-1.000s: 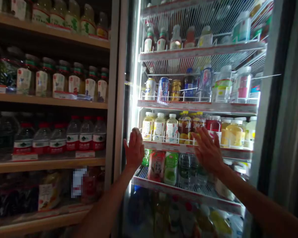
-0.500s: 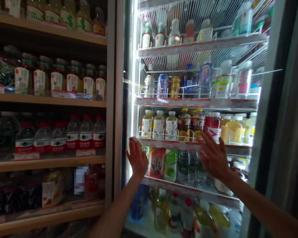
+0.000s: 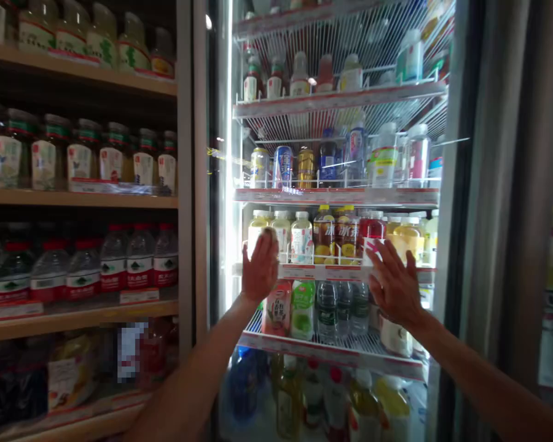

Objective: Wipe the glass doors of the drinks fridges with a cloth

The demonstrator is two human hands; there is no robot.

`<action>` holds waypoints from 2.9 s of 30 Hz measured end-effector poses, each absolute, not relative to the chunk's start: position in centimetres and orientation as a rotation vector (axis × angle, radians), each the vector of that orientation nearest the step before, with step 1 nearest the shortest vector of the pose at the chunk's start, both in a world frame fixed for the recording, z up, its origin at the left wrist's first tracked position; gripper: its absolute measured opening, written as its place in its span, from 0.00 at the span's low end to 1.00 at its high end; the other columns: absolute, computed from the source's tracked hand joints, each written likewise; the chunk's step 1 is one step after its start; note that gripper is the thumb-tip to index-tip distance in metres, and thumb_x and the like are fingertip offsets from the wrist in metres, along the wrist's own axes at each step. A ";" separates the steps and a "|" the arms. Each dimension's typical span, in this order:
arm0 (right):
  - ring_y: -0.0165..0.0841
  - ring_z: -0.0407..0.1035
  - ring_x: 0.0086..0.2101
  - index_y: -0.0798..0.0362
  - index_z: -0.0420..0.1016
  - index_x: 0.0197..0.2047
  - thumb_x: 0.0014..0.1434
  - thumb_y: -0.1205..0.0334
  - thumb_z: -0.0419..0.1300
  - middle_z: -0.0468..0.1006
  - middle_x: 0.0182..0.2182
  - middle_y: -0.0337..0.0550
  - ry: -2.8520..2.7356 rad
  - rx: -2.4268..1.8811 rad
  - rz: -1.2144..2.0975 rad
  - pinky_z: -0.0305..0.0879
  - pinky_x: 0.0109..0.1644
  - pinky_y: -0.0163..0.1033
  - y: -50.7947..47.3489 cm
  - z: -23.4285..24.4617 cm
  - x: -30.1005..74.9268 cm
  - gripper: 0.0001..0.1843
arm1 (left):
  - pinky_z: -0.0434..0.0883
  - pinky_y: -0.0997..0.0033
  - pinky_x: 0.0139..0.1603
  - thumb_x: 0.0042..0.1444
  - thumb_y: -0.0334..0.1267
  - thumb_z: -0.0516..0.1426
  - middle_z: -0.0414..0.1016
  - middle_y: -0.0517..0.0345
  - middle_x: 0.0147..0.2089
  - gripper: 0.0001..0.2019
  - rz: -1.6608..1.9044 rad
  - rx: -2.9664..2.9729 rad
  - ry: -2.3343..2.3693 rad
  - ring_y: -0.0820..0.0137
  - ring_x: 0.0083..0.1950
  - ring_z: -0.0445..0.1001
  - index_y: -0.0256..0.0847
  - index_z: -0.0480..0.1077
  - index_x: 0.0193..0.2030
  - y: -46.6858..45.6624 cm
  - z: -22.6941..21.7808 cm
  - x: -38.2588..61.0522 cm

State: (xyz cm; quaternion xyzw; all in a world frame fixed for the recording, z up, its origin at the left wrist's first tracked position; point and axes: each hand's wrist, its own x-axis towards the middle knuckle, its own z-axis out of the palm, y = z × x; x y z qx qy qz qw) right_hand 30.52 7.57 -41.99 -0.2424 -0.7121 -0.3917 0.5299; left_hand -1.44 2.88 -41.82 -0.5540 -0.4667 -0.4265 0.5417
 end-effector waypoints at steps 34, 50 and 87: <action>0.39 0.48 0.65 0.44 0.38 0.69 0.64 0.61 0.46 0.54 0.66 0.45 -1.449 -0.623 -1.024 0.40 0.67 0.53 8.0 -36.2 34.4 0.33 | 0.38 0.48 0.69 0.62 0.36 0.42 0.50 0.42 0.69 0.25 -1.194 -1.144 -1.119 0.61 0.70 0.48 0.34 0.53 0.66 4.6 -29.8 4.3; 0.39 0.47 0.65 0.47 0.41 0.69 0.64 0.61 0.46 0.56 0.65 0.47 -1.397 -0.715 -1.062 0.40 0.67 0.55 8.1 -35.4 38.8 0.32 | 0.40 0.49 0.70 0.63 0.35 0.43 0.55 0.55 0.68 0.22 -0.668 -1.709 -0.679 0.66 0.70 0.48 0.41 0.57 0.63 6.9 -27.0 16.1; 0.45 0.50 0.64 0.51 0.47 0.68 0.63 0.62 0.48 0.56 0.65 0.51 -1.576 -0.344 -0.970 0.41 0.66 0.60 6.0 -34.1 25.6 0.31 | 0.48 0.52 0.69 0.63 0.38 0.43 0.49 0.42 0.69 0.24 -1.250 -1.273 -1.391 0.61 0.71 0.44 0.34 0.53 0.65 1.6 -36.9 -0.5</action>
